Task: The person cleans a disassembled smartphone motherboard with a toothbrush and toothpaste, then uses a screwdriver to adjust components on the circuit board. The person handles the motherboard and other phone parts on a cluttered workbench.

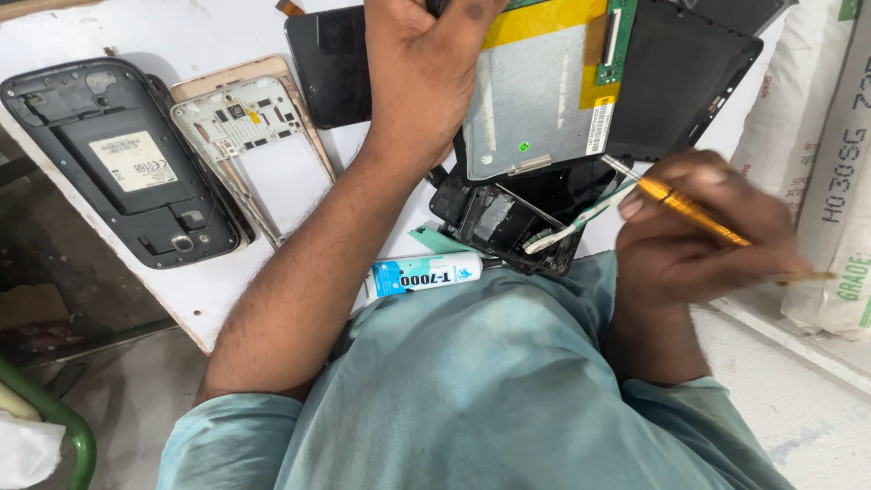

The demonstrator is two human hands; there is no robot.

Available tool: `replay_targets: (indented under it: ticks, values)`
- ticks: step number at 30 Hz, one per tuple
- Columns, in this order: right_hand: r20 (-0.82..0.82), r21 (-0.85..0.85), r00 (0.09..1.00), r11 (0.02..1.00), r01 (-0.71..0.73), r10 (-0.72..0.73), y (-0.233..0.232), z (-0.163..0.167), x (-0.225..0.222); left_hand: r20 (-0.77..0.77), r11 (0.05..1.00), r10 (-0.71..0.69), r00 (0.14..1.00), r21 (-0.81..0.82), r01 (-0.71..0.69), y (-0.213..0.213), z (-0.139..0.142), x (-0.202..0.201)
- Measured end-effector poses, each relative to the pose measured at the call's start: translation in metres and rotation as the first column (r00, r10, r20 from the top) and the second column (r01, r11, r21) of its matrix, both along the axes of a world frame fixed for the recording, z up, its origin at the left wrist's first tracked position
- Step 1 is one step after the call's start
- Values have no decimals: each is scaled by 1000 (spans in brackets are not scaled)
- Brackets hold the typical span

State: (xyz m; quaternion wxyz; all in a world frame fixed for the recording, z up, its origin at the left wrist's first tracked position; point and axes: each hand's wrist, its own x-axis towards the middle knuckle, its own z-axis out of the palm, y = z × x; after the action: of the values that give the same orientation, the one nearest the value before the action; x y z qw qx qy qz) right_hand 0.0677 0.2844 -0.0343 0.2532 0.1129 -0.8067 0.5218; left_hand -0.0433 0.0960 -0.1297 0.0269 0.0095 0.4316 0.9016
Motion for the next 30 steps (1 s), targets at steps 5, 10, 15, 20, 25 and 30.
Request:
replay_targets:
  ticks: [5, 10, 15, 20, 25, 30]
  values:
    - [90, 60, 995, 997, -45, 39, -18, 1, 12, 26, 999, 0, 1000, 42, -1, 3, -5, 0]
    - [192, 212, 980, 973, -87, 46, -28, 8, 17, 34, 998, 25, 999, 49, -27, 2, -5, 0]
    - [174, 286, 985, 957, -46, -5, -31, 8, 19, 56, 996, -1, 998, 88, -4, 0, -1, -1]
    - [174, 336, 984, 942, -23, -39, -30, 7, 20, 30, 996, -15, 999, 90, 12, -1, -6, -1]
    - [149, 258, 989, 966, -22, -18, -29, 1, 20, 74, 995, 19, 997, 92, -26, 4, -20, 3]
    - [70, 73, 998, 997, -5, -1, -34, -2, 20, 279, 969, -44, 959, 244, -27, 3, -33, 0]
